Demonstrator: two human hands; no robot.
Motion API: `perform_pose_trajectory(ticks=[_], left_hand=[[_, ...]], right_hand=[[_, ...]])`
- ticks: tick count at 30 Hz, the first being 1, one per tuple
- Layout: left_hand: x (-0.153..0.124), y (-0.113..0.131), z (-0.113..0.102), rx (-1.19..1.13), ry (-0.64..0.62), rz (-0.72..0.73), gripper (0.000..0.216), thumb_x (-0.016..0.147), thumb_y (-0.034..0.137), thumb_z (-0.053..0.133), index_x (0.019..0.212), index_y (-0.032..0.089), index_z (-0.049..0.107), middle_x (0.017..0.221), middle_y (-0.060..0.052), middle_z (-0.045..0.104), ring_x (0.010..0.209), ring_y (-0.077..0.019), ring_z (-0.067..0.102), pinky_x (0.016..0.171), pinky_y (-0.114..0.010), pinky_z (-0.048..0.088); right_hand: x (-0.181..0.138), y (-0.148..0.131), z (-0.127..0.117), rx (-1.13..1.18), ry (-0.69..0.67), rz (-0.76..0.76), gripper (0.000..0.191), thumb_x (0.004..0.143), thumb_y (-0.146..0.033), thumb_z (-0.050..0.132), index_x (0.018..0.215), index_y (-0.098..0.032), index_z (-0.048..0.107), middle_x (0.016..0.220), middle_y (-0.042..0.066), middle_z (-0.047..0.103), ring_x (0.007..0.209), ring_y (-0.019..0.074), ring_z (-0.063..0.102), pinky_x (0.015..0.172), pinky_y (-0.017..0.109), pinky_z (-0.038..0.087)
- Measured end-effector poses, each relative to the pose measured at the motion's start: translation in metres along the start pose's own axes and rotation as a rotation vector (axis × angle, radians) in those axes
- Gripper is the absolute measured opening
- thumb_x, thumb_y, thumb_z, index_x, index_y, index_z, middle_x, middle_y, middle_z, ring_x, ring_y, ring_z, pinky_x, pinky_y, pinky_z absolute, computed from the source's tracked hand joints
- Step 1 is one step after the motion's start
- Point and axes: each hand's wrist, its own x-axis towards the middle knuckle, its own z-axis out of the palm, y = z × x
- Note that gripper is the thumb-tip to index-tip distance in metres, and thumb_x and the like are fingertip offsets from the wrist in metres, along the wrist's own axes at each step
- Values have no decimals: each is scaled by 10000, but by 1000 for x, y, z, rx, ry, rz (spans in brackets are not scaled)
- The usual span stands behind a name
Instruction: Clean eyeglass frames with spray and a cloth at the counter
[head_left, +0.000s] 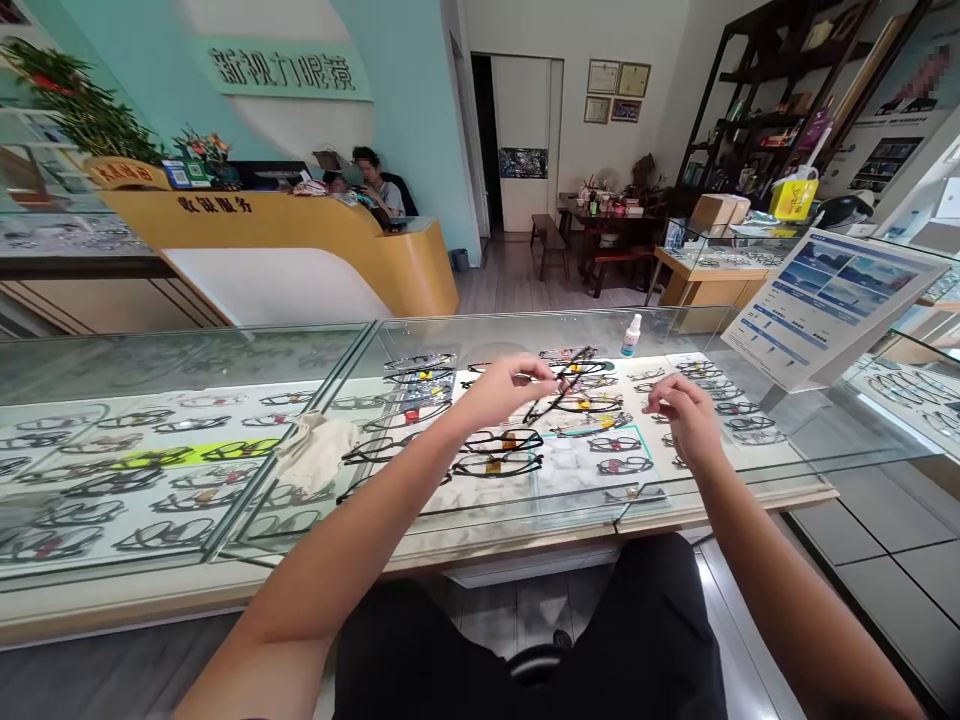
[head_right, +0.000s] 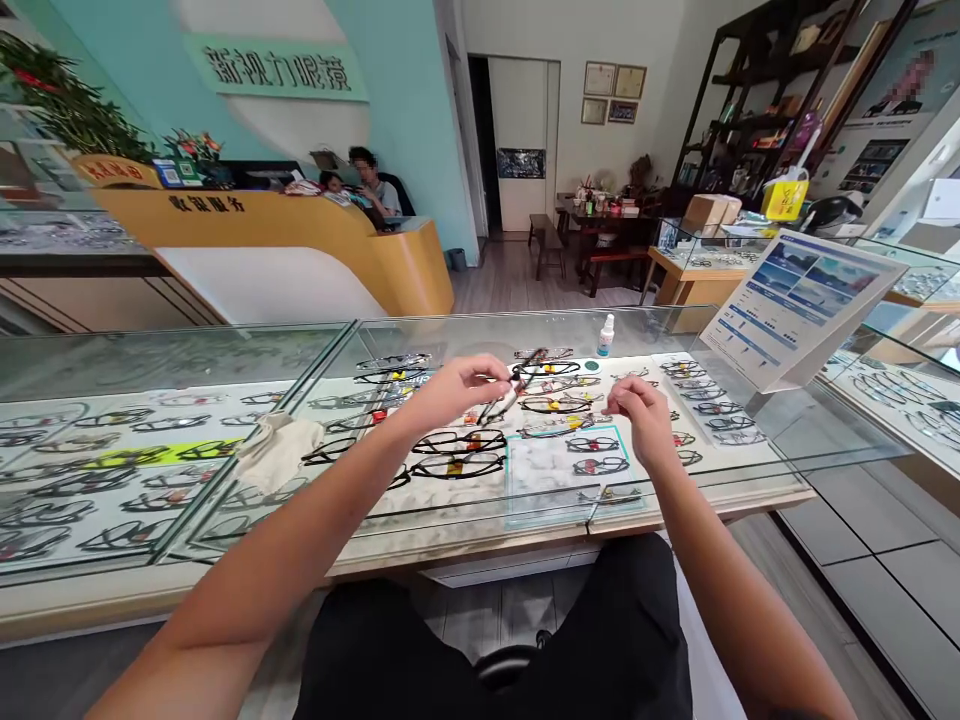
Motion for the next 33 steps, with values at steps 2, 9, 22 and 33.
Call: perform_pose_trajectory(ticks=[2,9,22,33], left_hand=[[4,-10,-19,-105,86,-26,445,825,620,846,902,187,778,1007,-72,786,898,-207,684,828,-329,517],[-2,-32,-33,-332,301,-38,506,792,645,894,918,182,733,935,-41,772,861,-169,670,832,-302,533],[-15,-37,-6,-417,281,-146,421,828,560,886,909,198,687,972,-29,717,870,-167,657,793,-290,543],[-14,-40,0,-343,323,-88,319,878,473,837,899,192,688,999,-44,750,936,-187,683,843,-303,537]], right_hand=[[14,-15,36,-15,-108,-57,171,893,-357,718,761,-249,709,753,11,645,737,189,614,771,382,573],[50,-26,148,-75,-308,-281,95,899,-298,753,844,-251,691,919,29,660,905,211,615,776,348,506],[44,3,153,440,-340,364,398,670,-202,929,965,-289,675,1013,18,666,904,189,610,733,310,492],[44,8,156,527,-402,521,393,648,-173,940,912,-258,662,1009,-19,671,860,156,604,771,308,499]])
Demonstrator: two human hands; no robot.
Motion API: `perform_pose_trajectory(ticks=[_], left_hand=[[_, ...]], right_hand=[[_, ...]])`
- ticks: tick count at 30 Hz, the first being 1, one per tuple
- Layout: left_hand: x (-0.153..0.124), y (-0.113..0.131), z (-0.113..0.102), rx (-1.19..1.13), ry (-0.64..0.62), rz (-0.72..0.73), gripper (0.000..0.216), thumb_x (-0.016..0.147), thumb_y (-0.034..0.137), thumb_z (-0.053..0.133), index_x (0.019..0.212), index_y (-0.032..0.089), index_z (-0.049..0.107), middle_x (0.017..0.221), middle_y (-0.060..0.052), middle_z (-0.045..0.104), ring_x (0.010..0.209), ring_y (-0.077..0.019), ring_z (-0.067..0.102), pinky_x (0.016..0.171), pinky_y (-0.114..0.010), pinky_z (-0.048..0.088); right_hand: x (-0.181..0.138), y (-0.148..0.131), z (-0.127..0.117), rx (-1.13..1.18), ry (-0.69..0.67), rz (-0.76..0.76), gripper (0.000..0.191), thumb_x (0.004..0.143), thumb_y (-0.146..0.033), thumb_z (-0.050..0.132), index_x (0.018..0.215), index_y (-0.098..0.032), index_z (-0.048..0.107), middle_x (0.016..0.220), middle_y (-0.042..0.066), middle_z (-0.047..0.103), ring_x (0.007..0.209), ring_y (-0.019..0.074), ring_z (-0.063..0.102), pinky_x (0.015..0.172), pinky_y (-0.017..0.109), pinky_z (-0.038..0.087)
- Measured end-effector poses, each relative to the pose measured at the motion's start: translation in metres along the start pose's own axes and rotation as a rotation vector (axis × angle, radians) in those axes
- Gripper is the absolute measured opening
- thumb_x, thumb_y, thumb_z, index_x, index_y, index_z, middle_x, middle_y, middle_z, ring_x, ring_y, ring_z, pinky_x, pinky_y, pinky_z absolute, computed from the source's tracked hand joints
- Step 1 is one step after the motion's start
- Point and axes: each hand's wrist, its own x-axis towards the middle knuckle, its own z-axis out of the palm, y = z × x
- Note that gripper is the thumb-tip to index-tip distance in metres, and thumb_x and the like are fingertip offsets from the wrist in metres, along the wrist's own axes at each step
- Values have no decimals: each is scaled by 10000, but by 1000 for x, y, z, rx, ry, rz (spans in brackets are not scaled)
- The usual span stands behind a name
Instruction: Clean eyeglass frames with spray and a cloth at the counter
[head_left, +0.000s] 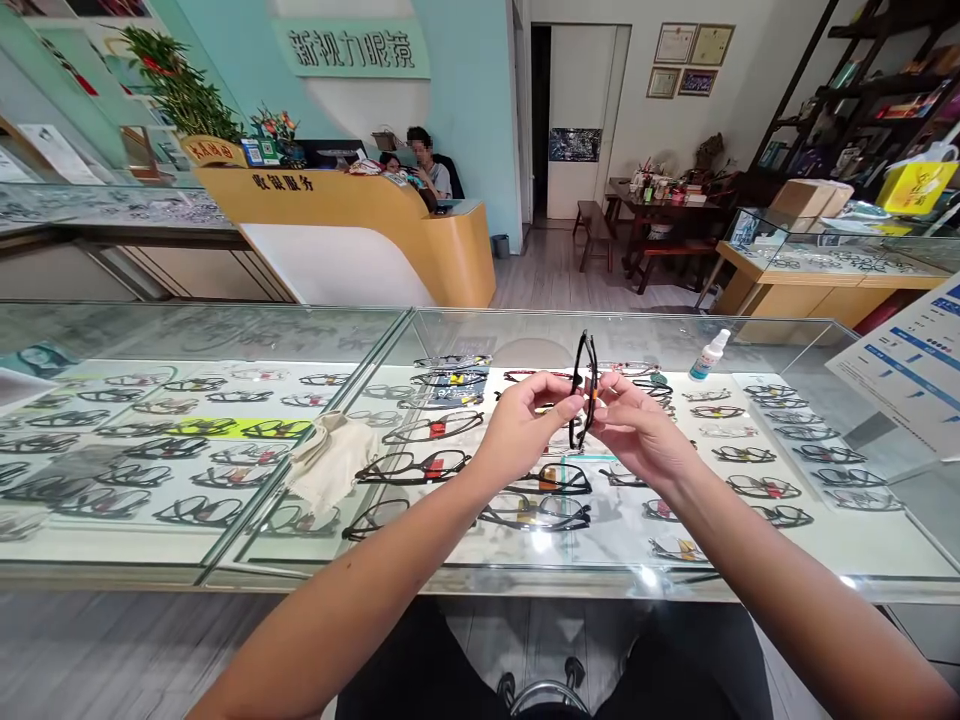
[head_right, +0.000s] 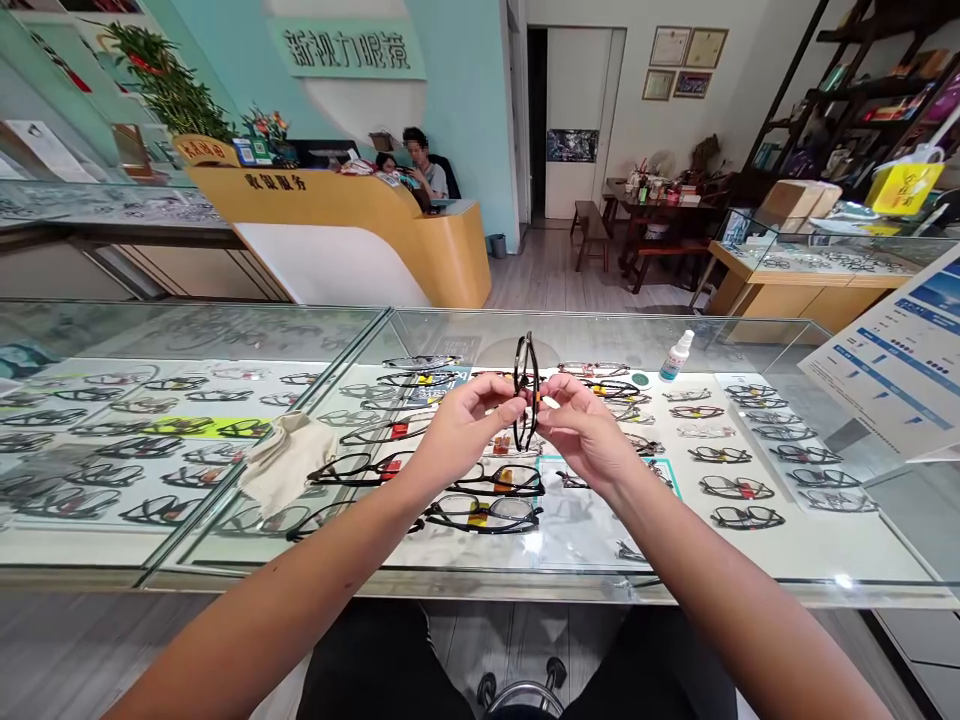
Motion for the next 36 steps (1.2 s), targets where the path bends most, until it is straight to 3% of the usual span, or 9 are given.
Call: perform_pose_trajectory(ticks=[7,12,15,19,23,30,36], left_hand=[[-2,2,2,33,-1,46,307,893,467,835,918,187,712,1012,-62,760,958,-200,698,841,-307,566],[1,-1,-3,54,90,49,299,893,478,839,957,203,739,1034,-67,783,1006,-231,718,830,-322,585],[2,-1,-7,75,105,71,277,901,463,830,970,209,745,1035,-62,787,1010,-227,726,842,-324,587],[4,6,-11,114,126,88,274,919,467,793,942,199,738,984,-60,776,953,-209,716,818,-314,564],[7,17,-20,165,122,94,270,910,460,779,891,193,738,886,-47,745,850,-189,675,740,-296,516],[15,17,-39,138,28,129,265,886,443,806,818,199,728,773,-26,702,716,-160,610,660,-287,472],[17,18,-42,137,24,147,270,877,447,814,809,195,745,767,-28,713,718,-164,629,655,-285,483]], right_hand=[[-3,-2,5,-167,-3,-105,386,646,-244,965,881,-264,659,973,-13,678,856,164,568,769,307,465],[-1,0,-1,-555,59,-263,287,786,-429,923,881,-242,728,933,11,649,838,175,546,739,328,413],[1,0,-5,-607,35,-280,258,835,-463,885,856,-238,761,914,12,646,838,180,548,756,343,399],[5,-9,-8,-514,77,-275,179,818,-382,855,798,-236,753,895,10,627,857,180,531,799,343,402],[9,-27,-15,-273,100,-121,169,725,-324,793,704,-201,678,808,17,547,763,160,470,716,318,391],[5,-54,-30,-3,-123,133,314,710,-290,733,629,-223,437,704,-43,320,596,102,167,478,229,257],[5,-55,-35,152,-251,214,449,781,-275,733,670,-231,301,733,-61,318,555,61,99,416,176,225]])
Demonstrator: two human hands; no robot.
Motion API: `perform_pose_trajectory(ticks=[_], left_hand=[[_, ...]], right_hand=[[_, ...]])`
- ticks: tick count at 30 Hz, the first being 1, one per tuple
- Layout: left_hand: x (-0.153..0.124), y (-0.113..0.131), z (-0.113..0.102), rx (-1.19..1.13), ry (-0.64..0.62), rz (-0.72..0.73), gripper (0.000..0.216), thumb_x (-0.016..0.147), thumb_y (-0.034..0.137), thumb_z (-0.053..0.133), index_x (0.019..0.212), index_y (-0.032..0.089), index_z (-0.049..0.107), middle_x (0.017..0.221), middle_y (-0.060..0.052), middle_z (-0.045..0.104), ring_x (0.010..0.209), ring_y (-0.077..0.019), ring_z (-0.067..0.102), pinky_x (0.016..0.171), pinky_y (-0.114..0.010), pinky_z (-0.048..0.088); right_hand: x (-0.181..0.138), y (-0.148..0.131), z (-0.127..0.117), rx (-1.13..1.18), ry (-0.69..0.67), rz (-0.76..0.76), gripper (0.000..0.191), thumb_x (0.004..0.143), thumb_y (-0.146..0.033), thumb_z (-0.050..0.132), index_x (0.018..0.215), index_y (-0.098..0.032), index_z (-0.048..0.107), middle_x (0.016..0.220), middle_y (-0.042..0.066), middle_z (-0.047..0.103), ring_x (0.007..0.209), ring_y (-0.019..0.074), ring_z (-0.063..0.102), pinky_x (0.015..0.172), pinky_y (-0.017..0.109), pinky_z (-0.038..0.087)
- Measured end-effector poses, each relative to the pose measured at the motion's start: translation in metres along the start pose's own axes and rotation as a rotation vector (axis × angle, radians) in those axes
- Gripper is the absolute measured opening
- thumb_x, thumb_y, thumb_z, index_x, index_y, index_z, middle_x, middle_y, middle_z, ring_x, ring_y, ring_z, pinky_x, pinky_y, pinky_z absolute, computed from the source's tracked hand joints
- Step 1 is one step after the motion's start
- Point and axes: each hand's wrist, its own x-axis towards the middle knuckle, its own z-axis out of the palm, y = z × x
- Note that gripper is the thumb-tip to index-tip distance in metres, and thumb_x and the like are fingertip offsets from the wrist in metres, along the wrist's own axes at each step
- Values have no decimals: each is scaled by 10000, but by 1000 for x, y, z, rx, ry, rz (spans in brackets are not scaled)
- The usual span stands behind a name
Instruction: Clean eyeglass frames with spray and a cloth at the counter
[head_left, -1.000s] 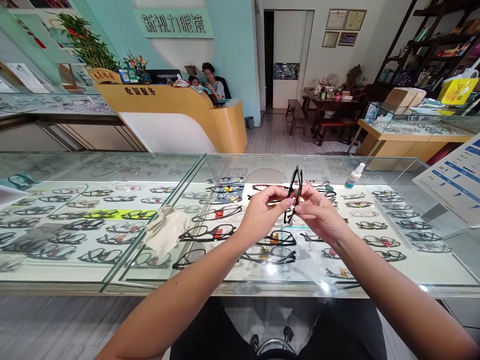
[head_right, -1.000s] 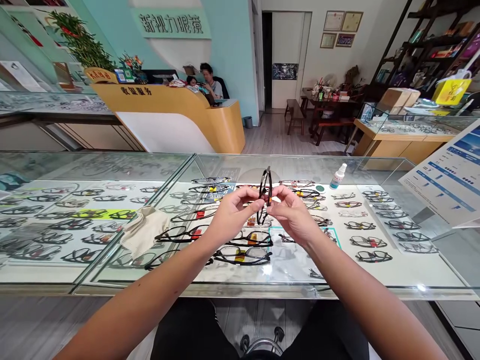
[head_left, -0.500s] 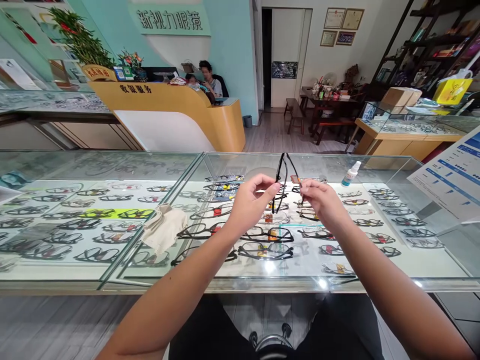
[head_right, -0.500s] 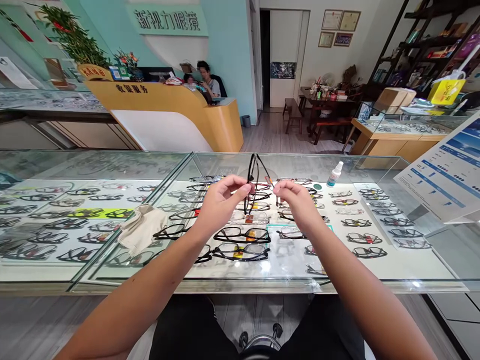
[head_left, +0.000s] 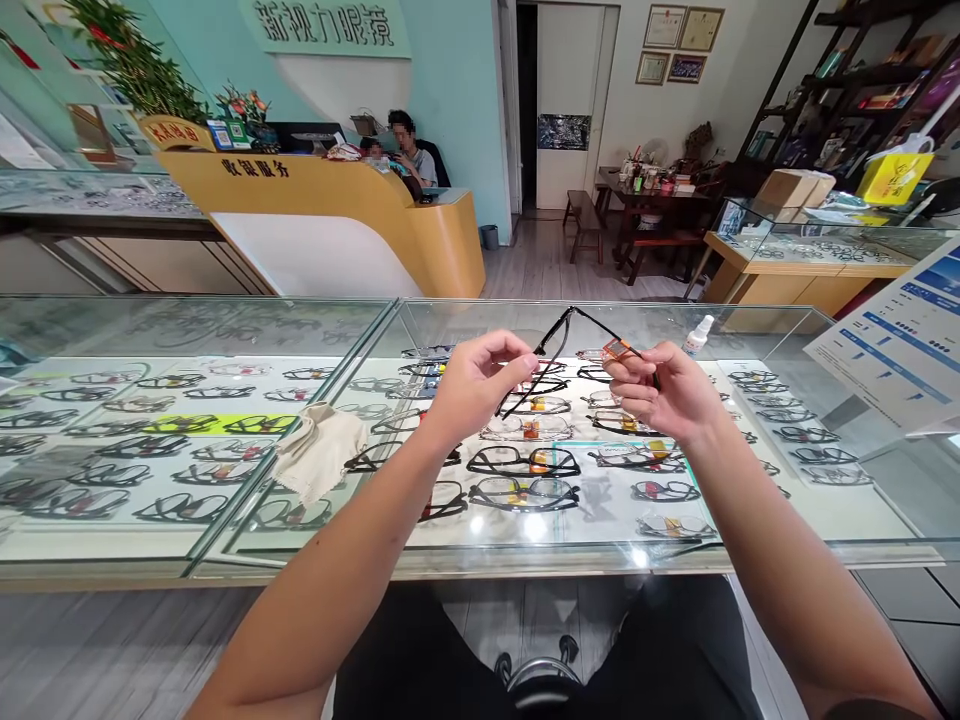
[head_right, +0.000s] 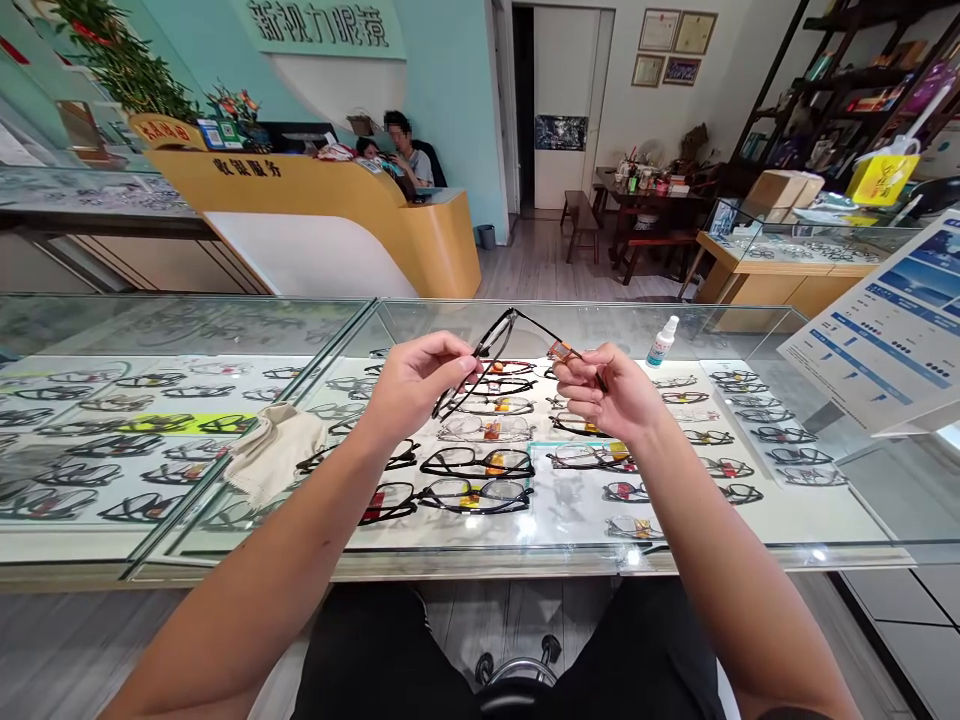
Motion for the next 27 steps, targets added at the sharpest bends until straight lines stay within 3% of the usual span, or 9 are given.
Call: perform_pose_trajectory(ticks=[11,14,17,21,24,27], left_hand=[[2,13,-7,28,-39,-24,247,828,411,849,764,199,742,757,-28,734,736,-175,658,697,-297,514],[1,11,-6,-33,-55,-40,280,859,451,851,798,201,738,809,-35,751,787,-182,682,744,-303,533],[-3,7,3,-107,27,-48,323,890,511,839,863,207,735,882,-44,768,835,-181,684,785,-306,543],[-10,2,21,-120,103,-59,351,862,525,872,879,207,725,918,-37,749,888,-175,675,814,-290,547],[-15,-2,34,-110,53,-65,373,821,528,907,857,203,725,900,-29,725,860,-171,662,760,-279,548],[-19,-8,42,-91,-7,-82,384,824,546,899,849,204,725,896,-35,718,808,-174,653,680,-277,538]], right_hand=[[-6,-6,3,9,-26,-3,421,807,-258,746,692,-222,342,753,-61,325,552,47,110,411,166,205],[-7,-4,8,40,42,-115,367,828,-372,742,719,-229,422,767,-44,357,578,79,179,427,192,254],[0,6,13,38,132,-229,282,865,-435,686,765,-236,513,773,-26,380,605,117,258,442,227,272],[13,31,18,-206,239,-259,212,817,-385,762,833,-204,653,730,-29,444,591,109,338,496,242,277],[16,49,24,-472,290,-350,316,821,-468,867,926,-210,718,749,-35,512,611,108,403,556,263,319],[16,55,28,-642,323,-454,370,811,-536,896,861,-224,703,740,-38,526,638,119,416,597,292,333]])
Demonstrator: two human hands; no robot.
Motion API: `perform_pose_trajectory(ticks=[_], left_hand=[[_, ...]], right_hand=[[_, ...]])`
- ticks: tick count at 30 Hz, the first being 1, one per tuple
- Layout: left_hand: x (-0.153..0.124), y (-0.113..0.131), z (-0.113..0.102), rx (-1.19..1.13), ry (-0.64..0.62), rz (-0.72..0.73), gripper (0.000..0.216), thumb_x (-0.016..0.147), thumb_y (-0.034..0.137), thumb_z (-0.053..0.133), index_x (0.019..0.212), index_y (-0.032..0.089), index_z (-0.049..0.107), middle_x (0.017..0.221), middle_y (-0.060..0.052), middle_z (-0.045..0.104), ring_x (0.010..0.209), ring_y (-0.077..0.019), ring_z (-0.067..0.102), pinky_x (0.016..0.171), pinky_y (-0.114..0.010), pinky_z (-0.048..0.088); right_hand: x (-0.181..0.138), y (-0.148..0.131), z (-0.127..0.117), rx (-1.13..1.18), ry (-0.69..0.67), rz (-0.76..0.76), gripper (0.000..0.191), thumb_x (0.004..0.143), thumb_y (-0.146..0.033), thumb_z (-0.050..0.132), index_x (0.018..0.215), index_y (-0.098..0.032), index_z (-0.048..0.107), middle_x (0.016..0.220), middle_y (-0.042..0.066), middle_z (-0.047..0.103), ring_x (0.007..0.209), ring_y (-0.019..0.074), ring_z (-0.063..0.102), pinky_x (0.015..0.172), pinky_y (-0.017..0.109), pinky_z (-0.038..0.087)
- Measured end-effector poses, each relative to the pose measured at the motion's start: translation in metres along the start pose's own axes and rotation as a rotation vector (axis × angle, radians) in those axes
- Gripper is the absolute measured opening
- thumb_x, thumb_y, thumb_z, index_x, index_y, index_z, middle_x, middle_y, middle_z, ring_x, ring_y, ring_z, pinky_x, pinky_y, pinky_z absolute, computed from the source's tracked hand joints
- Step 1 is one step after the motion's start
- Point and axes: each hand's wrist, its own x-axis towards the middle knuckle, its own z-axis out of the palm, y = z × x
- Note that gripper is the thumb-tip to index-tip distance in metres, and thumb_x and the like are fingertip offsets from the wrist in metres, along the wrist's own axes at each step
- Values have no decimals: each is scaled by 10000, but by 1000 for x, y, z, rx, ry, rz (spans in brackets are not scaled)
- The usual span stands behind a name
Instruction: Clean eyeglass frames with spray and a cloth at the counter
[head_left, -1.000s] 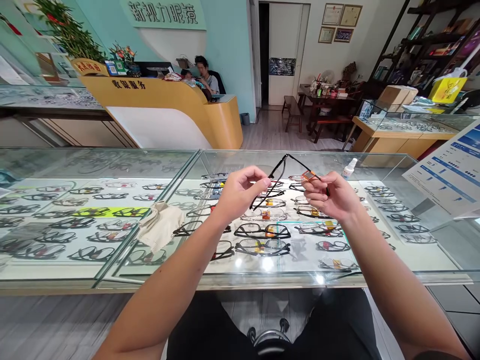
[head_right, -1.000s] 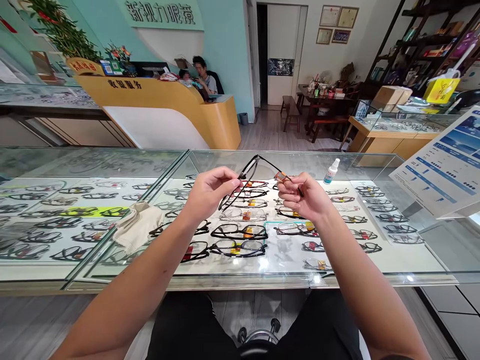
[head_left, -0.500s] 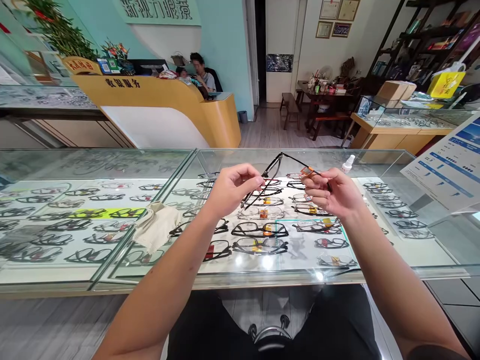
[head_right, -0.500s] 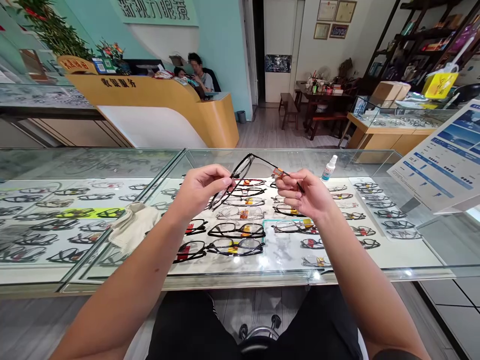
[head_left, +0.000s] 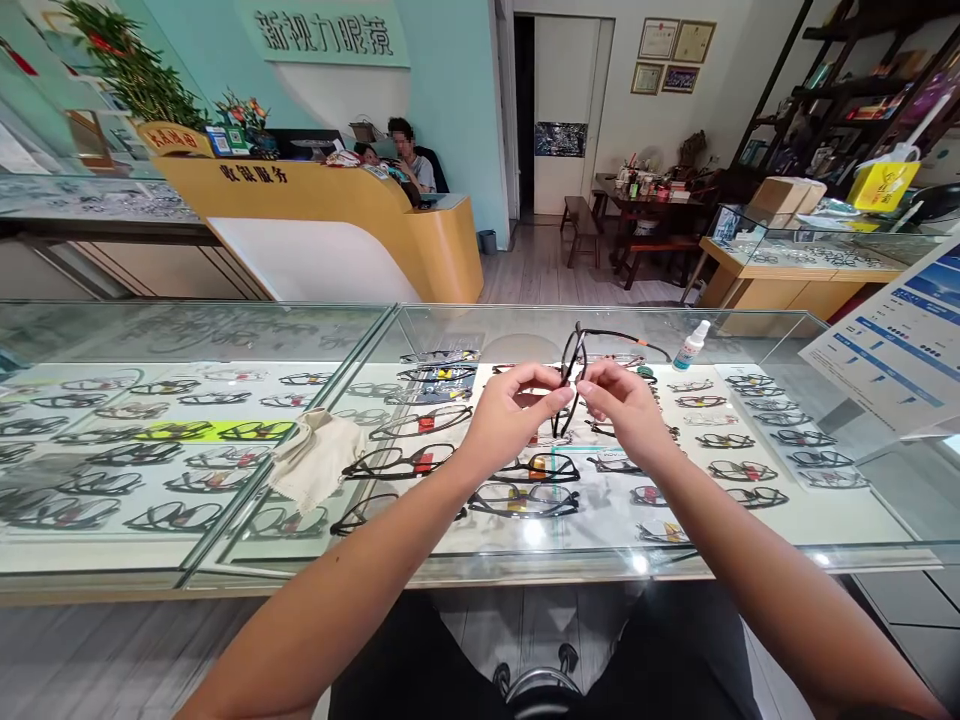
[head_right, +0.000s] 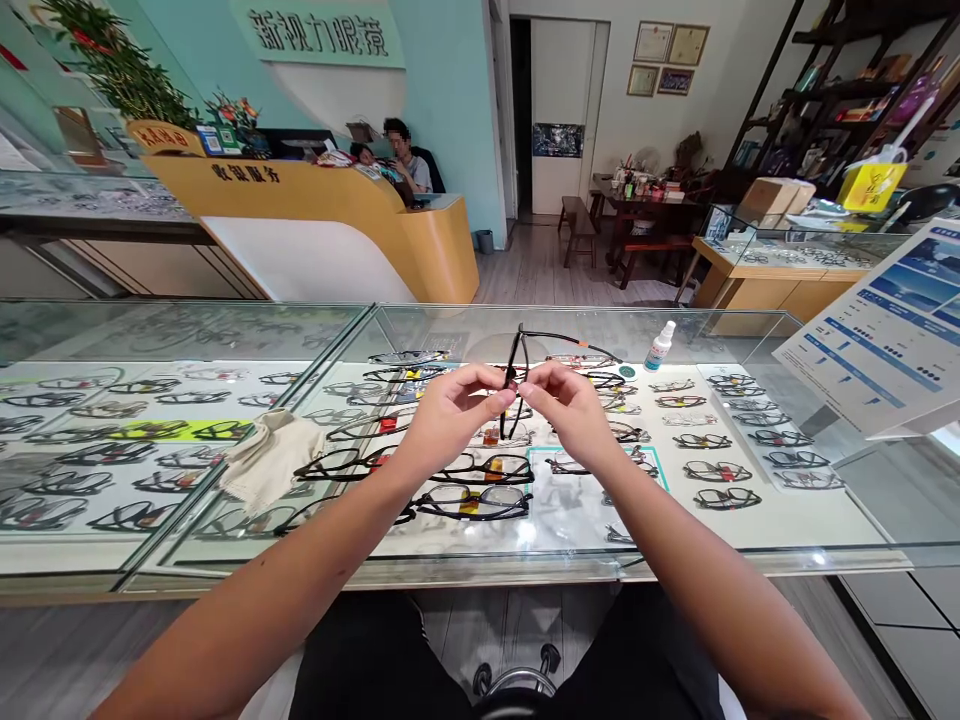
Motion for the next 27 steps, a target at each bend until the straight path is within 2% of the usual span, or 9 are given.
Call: perform_pose_trajectory(ticks=[2,5,12,17,20,22,24,25,27], left_hand=[[-1,-3,1,9,21,-12,384,824,547,898,851,206,722,897,-38,718,809,-181,662,668,-282,543],[0,-3,-1,13,86,-10,364,839,533,890,877,206,733,932,-45,745,887,-198,699,740,-295,569],[5,5,-10,-19,211,-5,365,863,529,870,896,201,714,969,-44,759,949,-185,704,848,-299,556],[11,-1,-19,-111,307,18,402,853,560,876,914,212,682,975,-38,743,906,-164,689,850,-302,570],[14,-3,-23,-77,330,50,403,867,570,857,909,215,672,983,-41,744,915,-166,699,872,-311,571],[13,-2,-23,-43,329,64,379,874,547,853,911,212,677,1007,-49,752,956,-177,711,896,-318,572],[11,1,-20,6,303,74,347,865,509,863,893,207,693,1070,-70,757,1045,-203,716,907,-321,576],[9,3,-17,32,278,78,335,855,493,872,878,204,703,1119,-84,755,1099,-219,711,903,-321,581],[3,6,-11,60,206,77,314,839,472,879,854,202,719,1211,-103,732,1168,-243,698,880,-319,598]], right_hand=[[0,0,-1,-39,30,-28,360,820,-532,880,816,-229,685,709,-44,514,632,123,394,603,302,320],[3,-1,-5,-49,75,-10,276,840,-452,826,786,-232,669,660,-52,485,613,124,376,598,302,299],[7,-4,-8,-41,177,78,111,738,-313,714,726,-227,646,654,-45,472,601,114,384,582,281,278],[9,-3,-9,22,199,227,116,686,-296,713,697,-223,623,641,-40,462,569,102,344,532,263,243],[8,-6,-13,23,149,309,193,731,-316,716,627,-223,584,587,-41,430,518,94,287,498,272,184],[4,-9,-15,-50,133,238,335,813,-355,710,552,-230,540,524,-49,362,494,100,260,493,288,180],[-2,-11,-12,-182,137,30,362,893,-373,711,582,-235,586,548,-22,449,526,133,371,517,304,294],[-6,-11,-9,-266,126,-98,287,915,-371,727,669,-241,656,636,7,569,598,164,485,571,321,392],[-12,-8,-2,-431,60,-311,106,925,-372,778,963,-274,760,983,65,759,900,249,676,797,399,546]])
